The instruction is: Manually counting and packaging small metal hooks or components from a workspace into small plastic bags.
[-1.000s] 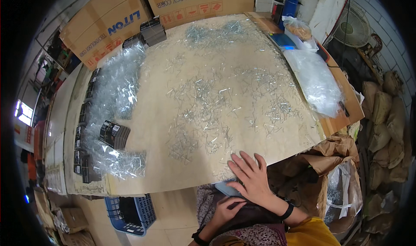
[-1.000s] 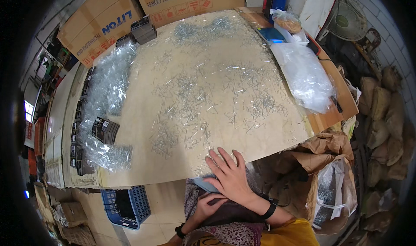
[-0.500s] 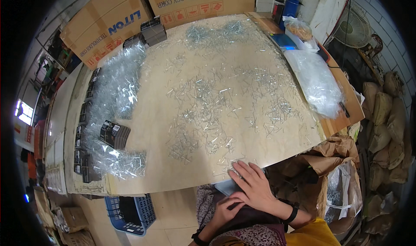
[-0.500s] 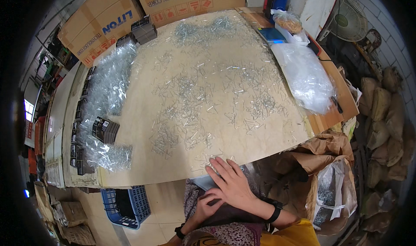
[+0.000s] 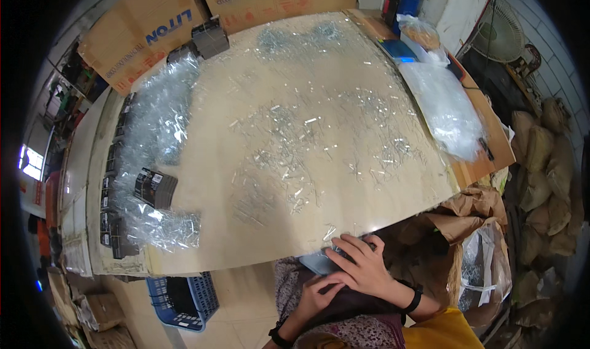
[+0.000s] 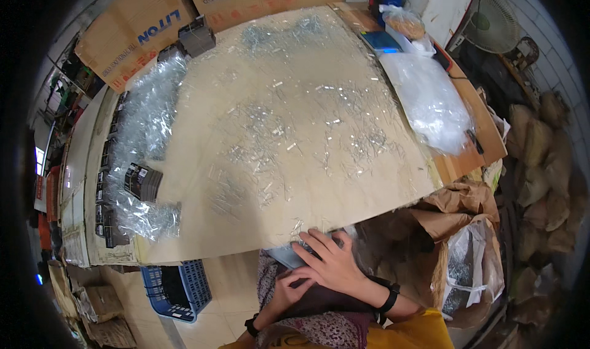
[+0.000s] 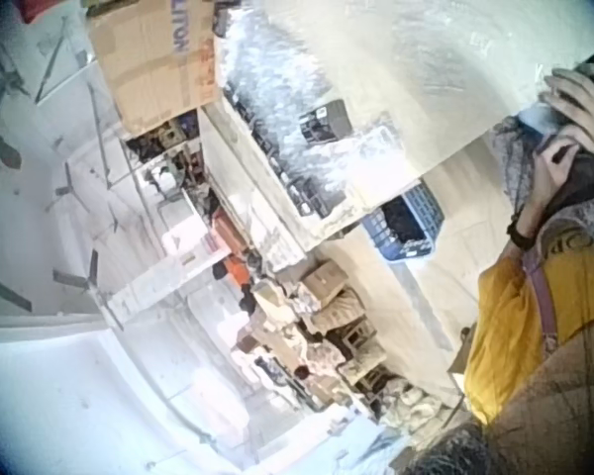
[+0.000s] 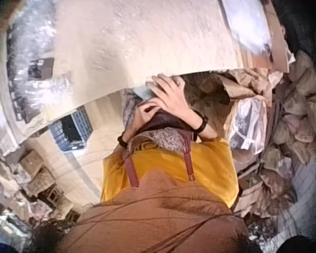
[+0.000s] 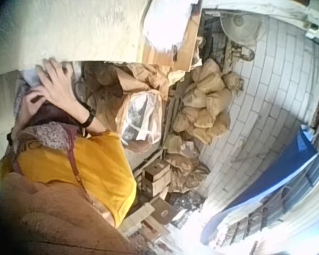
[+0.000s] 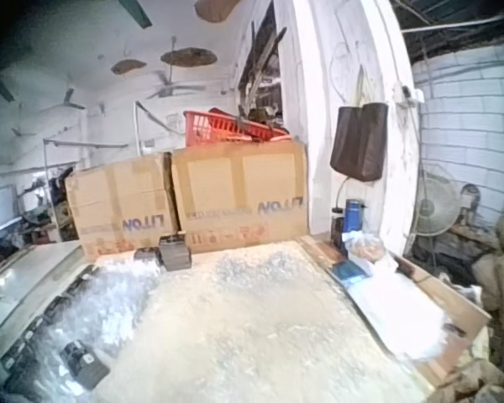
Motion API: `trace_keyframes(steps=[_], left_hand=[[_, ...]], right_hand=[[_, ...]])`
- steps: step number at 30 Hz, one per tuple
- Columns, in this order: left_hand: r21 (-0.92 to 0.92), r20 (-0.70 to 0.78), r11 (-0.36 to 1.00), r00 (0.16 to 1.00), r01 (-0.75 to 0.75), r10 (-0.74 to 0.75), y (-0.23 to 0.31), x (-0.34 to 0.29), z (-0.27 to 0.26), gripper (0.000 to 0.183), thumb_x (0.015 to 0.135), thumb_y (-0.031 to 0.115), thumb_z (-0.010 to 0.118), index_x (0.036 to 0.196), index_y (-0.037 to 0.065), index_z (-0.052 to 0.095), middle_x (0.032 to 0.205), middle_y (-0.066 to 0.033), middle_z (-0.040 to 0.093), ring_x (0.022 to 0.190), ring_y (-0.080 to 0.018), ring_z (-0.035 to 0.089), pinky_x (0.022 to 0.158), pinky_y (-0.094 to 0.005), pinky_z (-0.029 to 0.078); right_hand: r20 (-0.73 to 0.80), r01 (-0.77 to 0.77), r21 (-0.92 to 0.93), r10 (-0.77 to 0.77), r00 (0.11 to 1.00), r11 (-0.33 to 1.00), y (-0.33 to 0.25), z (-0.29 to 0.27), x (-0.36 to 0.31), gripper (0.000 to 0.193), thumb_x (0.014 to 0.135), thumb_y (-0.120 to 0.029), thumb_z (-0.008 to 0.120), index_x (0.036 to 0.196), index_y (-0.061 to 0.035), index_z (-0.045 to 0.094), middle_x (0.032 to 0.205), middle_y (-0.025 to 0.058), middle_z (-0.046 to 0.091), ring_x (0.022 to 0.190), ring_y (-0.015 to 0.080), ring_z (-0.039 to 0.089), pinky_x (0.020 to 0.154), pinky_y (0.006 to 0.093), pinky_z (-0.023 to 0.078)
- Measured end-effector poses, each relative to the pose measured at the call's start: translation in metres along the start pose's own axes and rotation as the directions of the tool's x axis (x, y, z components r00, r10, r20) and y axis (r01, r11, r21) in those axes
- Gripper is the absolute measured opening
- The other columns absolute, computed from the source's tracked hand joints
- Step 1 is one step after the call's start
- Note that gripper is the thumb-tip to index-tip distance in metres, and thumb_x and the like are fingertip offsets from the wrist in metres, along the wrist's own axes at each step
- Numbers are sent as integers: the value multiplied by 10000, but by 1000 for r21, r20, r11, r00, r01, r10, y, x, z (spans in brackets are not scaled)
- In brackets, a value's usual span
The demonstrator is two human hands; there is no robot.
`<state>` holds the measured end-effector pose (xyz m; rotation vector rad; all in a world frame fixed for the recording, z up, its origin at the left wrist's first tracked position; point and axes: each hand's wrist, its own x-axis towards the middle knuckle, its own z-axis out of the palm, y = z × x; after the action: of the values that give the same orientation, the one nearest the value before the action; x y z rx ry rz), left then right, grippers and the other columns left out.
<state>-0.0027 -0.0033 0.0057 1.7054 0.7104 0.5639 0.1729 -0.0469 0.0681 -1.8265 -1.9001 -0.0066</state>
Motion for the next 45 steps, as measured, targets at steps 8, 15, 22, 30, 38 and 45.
trace_keyframes(steps=[8,15,22,30,38,45], left_hand=[[28,46,1000,999,4,-6,1,6,0,127,776,42,761,897,50,721,885,-98,725,756,-231,670,712,-308,533],[145,172,989,985,8,-33,-4,7,-4,61,794,91,749,852,72,743,881,-42,736,760,-192,648,718,-304,489],[131,133,989,988,67,-85,-13,6,-6,67,811,110,733,873,86,745,890,-25,736,788,-190,638,739,-295,475],[10,204,998,977,58,-59,-9,9,-6,78,809,93,740,874,51,735,879,-62,735,783,-185,658,745,-289,484],[-140,278,976,952,169,-125,-5,13,-2,65,837,19,698,889,-18,710,865,-101,729,790,-155,686,725,-265,527],[-144,406,953,894,267,-189,-22,7,1,93,877,51,685,942,-12,704,920,-86,728,868,-153,679,813,-276,529]], right_hand=[[-61,-319,355,363,930,879,19,14,-62,237,792,-132,702,1028,-132,677,922,62,551,869,291,532,865,411,350],[138,-358,527,338,931,771,22,23,-74,288,826,-50,680,1109,-86,647,940,118,570,795,324,565,708,411,470],[-247,-174,105,195,949,979,29,-1,-19,403,807,-81,653,1209,-89,631,1266,52,591,1072,226,517,926,423,335],[-76,10,157,2,997,987,33,0,-46,449,722,-1,617,1151,-120,670,1242,41,614,993,226,532,869,406,298],[317,-334,404,213,924,851,33,29,-93,346,800,-238,757,1132,-196,666,1164,118,506,1072,301,481,886,407,331],[573,-522,587,138,808,619,34,46,-96,403,824,-83,695,1215,-150,621,1104,122,613,1062,317,572,909,405,427]])
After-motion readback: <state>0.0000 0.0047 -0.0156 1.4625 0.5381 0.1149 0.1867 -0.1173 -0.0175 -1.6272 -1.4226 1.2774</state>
